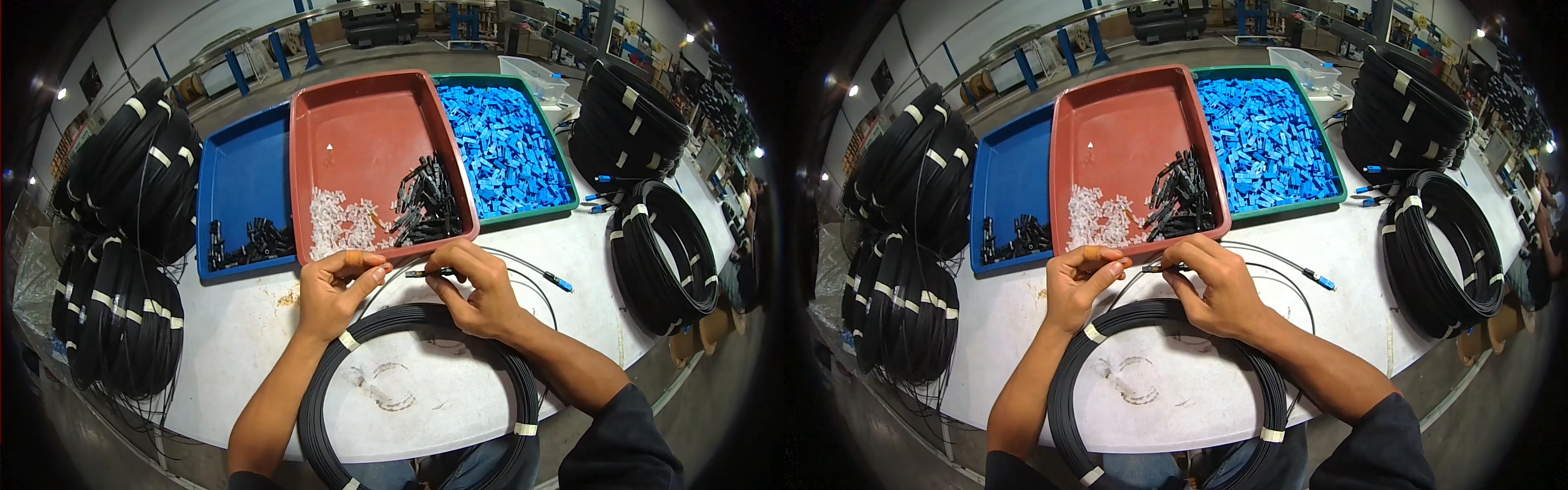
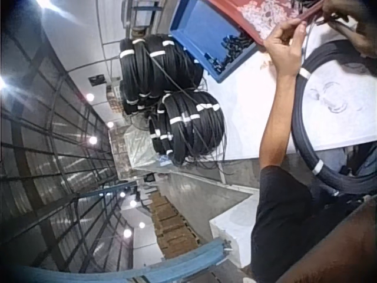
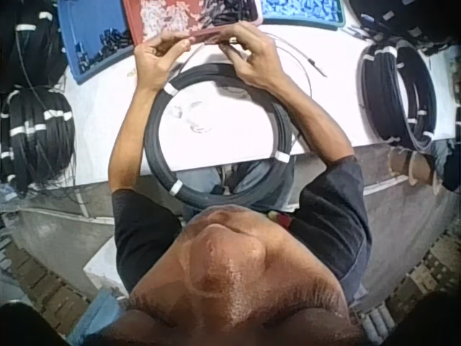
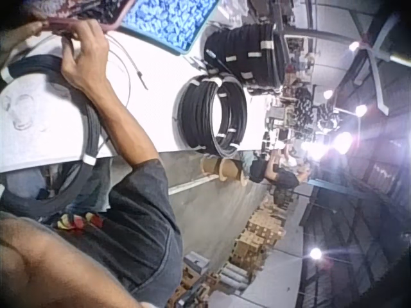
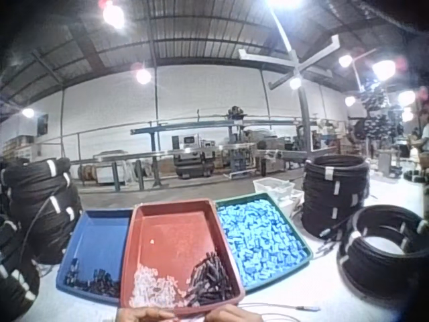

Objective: The person attaches connector components from trays onto the ends of a coiled cable by hand, then lifts the assembled cable coil and stacks it onto a pile of cables.

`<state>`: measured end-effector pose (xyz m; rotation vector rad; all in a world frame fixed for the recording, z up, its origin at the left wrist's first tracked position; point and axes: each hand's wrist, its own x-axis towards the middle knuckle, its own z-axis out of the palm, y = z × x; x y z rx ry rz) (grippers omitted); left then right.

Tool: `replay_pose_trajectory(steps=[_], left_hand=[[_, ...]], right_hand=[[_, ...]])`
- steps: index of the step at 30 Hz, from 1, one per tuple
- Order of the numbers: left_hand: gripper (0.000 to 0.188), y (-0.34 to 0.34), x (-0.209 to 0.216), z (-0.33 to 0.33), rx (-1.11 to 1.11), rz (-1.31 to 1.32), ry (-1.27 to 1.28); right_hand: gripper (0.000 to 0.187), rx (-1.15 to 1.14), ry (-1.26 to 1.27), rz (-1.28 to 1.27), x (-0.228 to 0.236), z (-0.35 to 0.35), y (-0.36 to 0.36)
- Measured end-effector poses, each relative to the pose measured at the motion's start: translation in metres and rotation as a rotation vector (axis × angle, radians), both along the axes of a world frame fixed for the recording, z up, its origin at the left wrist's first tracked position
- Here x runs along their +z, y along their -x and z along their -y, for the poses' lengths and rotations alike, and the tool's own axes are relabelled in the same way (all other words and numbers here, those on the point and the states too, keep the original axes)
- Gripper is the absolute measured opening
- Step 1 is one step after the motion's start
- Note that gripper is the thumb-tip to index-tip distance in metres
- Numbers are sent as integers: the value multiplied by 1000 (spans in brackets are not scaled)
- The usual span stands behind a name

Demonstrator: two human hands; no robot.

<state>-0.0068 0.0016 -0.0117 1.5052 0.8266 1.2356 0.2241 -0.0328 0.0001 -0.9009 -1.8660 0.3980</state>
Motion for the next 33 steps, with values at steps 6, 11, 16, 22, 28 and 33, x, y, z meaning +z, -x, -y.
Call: replay_pose_trajectory(steps=[6, 11, 16, 22, 28, 33], left_hand=[[14, 1, -5, 2, -32, -38, -131], [14, 0, 5, 9, -41, -197, -170], [15, -2, 5, 11, -44, -215, -193], [14, -2, 5, 9, -35, -229, -210], [15, 0, 7, 10, -32, -257, -235], [17, 0, 4, 10, -41, -224, -166]], right_hand=[[17, 7, -24, 7, 1, 1, 2], [17, 14, -33, 6, 0, 1, 1], [19, 11, -49, 12, -1, 1, 1], [22, 16, -81, 17, -3, -1, 0], [22, 22, -108, 24, -6, -2, 0], [23, 38, -83, -12, -4, 0, 1]])
